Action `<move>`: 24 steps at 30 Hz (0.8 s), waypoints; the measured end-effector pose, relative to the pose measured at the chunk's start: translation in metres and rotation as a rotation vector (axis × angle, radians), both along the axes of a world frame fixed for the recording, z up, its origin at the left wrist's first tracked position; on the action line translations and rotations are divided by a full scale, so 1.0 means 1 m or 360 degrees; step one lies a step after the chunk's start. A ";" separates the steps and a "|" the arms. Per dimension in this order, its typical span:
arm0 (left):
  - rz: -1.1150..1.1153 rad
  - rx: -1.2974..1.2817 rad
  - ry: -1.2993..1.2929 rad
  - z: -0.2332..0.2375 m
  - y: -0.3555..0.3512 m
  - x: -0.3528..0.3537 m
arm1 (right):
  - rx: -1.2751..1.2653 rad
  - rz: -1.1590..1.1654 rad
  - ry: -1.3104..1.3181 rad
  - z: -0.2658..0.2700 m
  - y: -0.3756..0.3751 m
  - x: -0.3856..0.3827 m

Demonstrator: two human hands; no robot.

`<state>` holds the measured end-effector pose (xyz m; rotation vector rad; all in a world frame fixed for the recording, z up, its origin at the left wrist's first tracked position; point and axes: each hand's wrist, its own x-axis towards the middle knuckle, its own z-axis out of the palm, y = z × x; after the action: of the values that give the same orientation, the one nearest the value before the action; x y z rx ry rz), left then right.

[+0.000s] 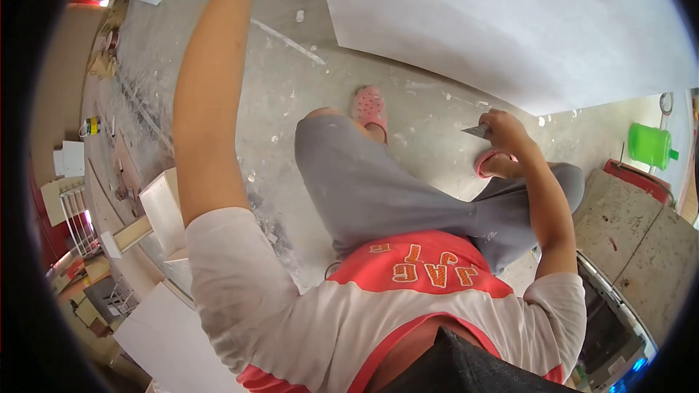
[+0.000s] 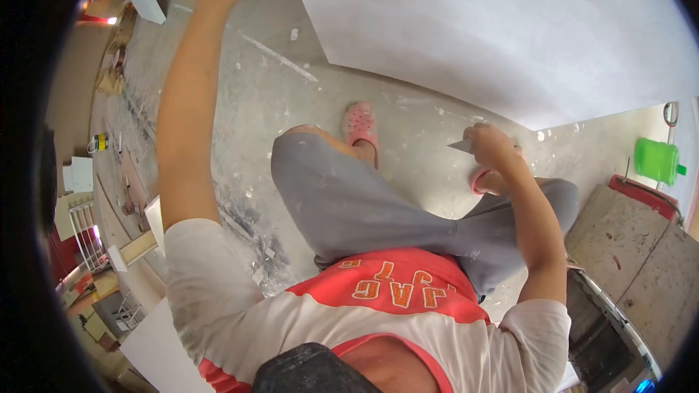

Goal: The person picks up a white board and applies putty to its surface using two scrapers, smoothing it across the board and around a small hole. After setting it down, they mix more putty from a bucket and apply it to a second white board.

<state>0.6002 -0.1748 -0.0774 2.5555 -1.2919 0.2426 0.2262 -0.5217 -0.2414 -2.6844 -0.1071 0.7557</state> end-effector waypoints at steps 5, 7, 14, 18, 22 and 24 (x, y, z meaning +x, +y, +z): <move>-0.0089 0.0171 0.0000 -0.135 0.010 -0.010 | 0.0028 -0.0096 -0.0088 0.003 -0.010 -0.011; -0.0029 0.0192 0.0050 -0.175 -0.003 -0.037 | -0.0011 -0.0125 -0.0110 0.004 -0.016 -0.011; -0.0010 0.0262 0.0222 -0.330 -0.025 -0.085 | 0.0148 -0.0170 -0.0262 0.020 -0.018 -0.013; 0.0126 0.0576 0.0345 -0.378 -0.054 -0.123 | 0.0195 -0.0169 -0.0295 0.022 -0.012 -0.011; 0.0534 0.0072 0.0542 -0.363 -0.024 -0.141 | 0.0222 -0.0142 -0.0367 0.027 -0.015 -0.009; 0.0797 -0.0284 0.0644 -0.333 0.013 -0.122 | 0.0232 -0.0120 -0.0411 0.026 -0.020 -0.012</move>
<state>0.4782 -0.1620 -0.4108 2.5506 -0.4591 -0.0649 0.2146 -0.5413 -0.2155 -2.6163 -0.1186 0.3610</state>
